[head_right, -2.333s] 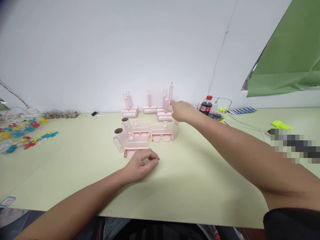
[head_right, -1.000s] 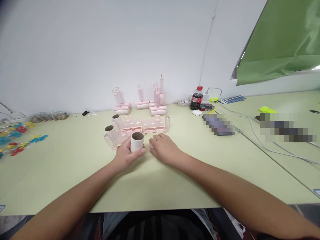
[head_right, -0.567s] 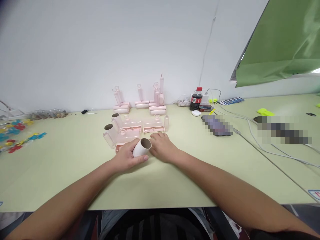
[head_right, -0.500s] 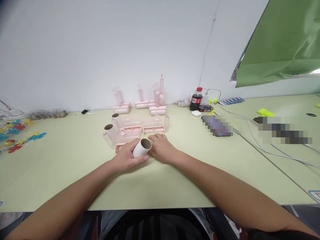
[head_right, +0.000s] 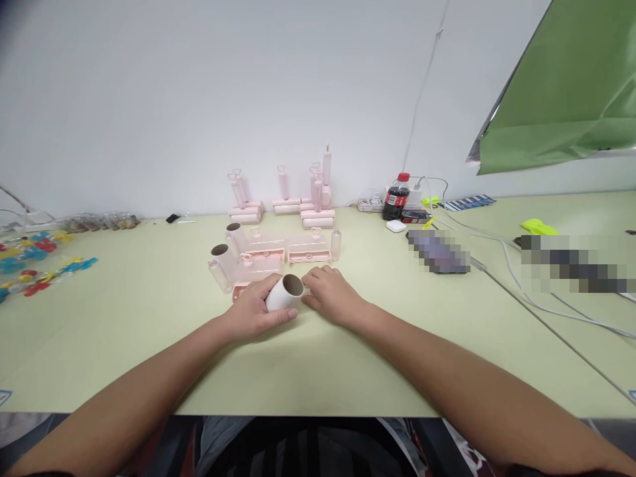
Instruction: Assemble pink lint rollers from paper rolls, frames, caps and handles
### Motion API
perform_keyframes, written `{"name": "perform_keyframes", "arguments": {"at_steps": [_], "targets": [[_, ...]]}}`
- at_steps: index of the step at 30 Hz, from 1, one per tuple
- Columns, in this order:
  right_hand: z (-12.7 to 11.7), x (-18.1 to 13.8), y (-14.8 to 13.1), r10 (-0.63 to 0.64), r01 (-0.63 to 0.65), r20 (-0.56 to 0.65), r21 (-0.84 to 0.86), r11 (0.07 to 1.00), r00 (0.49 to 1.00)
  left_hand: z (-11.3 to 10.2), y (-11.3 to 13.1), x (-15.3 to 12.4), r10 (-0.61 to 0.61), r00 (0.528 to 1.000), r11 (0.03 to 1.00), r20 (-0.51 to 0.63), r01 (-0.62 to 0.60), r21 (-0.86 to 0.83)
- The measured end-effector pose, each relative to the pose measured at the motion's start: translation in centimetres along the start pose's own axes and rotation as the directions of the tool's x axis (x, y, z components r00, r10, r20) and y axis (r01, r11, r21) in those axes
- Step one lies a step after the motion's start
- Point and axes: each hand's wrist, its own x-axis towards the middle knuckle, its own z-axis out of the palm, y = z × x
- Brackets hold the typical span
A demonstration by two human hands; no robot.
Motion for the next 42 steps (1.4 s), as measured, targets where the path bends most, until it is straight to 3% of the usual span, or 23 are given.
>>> {"name": "perform_keyframes", "arguments": {"at_steps": [9,18,22,25,28,36,42], "targets": [[0.0,-0.7,0.5,0.130,-0.130,0.001,-0.060,0.990,0.991,0.0,0.0,-0.1,-0.005,1.000,1.000,0.003,0.005,0.012],[0.1,-0.2,0.4,0.057,-0.056,0.047,-0.010,0.998,0.997,0.0,-0.2,-0.1,-0.024,1.000,0.999,0.019,0.024,0.027],[0.2,-0.2,0.7,-0.040,0.046,-0.079,0.078,0.996,0.996,0.0,0.0,-0.1,-0.043,0.999,0.999,0.020,0.043,0.033],[0.4,-0.1,1.2,-0.092,0.135,-0.240,0.168,0.976,0.966,0.0,0.0,-0.1,-0.053,0.998,0.998,0.019,0.052,0.032],[0.6,-0.1,1.6,-0.092,0.171,-0.324,0.223,0.960,0.942,0.0,-0.1,-0.1,-0.047,0.999,0.998,0.017,0.047,0.033],[0.6,-0.1,1.8,0.084,0.121,-0.430,0.429,0.895,0.899,0.1,-0.1,-0.1,-0.072,0.997,0.997,0.037,0.070,0.042],[0.4,-0.4,1.2,0.239,0.131,-0.408,0.695,0.707,0.881,0.3,-0.3,0.0,-0.075,0.996,0.997,0.053,0.072,0.039]]}}
